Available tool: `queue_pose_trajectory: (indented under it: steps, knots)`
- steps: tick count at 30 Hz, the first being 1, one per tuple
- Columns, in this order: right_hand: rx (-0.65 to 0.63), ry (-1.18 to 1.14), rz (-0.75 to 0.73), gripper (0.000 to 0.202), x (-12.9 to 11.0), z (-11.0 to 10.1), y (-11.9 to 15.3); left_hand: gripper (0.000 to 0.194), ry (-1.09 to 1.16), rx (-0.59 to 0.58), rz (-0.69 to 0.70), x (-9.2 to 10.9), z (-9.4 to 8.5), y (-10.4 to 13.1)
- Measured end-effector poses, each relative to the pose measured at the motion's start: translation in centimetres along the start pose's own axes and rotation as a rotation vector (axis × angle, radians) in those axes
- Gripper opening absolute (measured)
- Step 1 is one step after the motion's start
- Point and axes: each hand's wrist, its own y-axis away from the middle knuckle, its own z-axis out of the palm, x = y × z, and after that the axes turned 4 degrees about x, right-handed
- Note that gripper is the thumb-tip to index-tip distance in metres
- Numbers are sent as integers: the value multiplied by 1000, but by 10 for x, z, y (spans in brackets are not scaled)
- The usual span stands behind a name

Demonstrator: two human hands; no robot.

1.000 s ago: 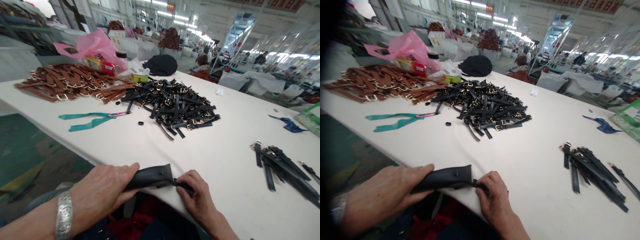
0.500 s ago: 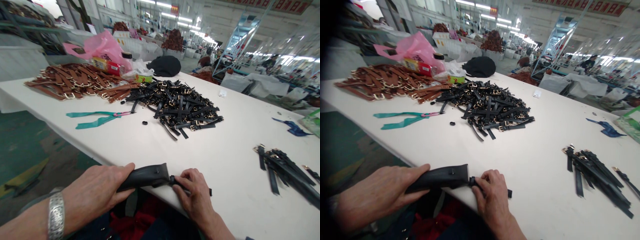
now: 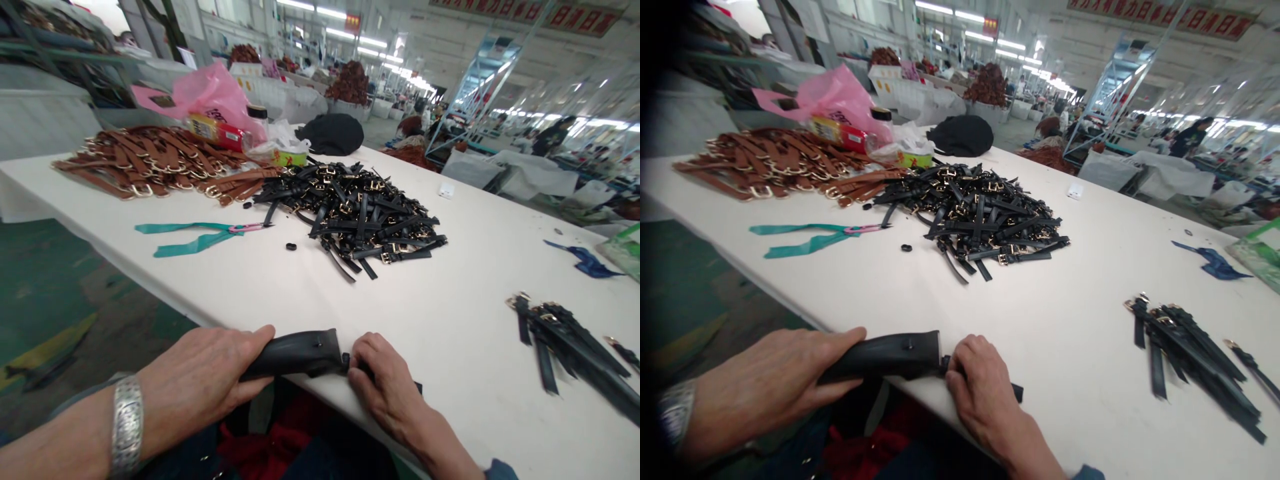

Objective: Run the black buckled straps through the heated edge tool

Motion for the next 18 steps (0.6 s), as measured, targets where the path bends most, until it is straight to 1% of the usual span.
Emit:
queue_pose_trajectory:
  steps: [2, 7, 11, 15, 18]
  knots:
    - [-14, -10, 27, 10, 1, -1, -3, 24, -13, 5, -2, 1, -2, 0]
    - [74, 3, 81, 15, 4, 6, -6, 24, -17, 9, 2, -2, -4, -1]
    - [98, 30, 161, 15, 3, 11, -10, 22, -36, 6, 16, -7, -5, -2]
    - [127, 97, 153, 12, 2, 14, -14, 20, -10, -29, 26, -6, -7, -2]
    - [150, 106, 147, 13, 3, 16, -14, 21, -21, 1, 51, 0, -11, -8]
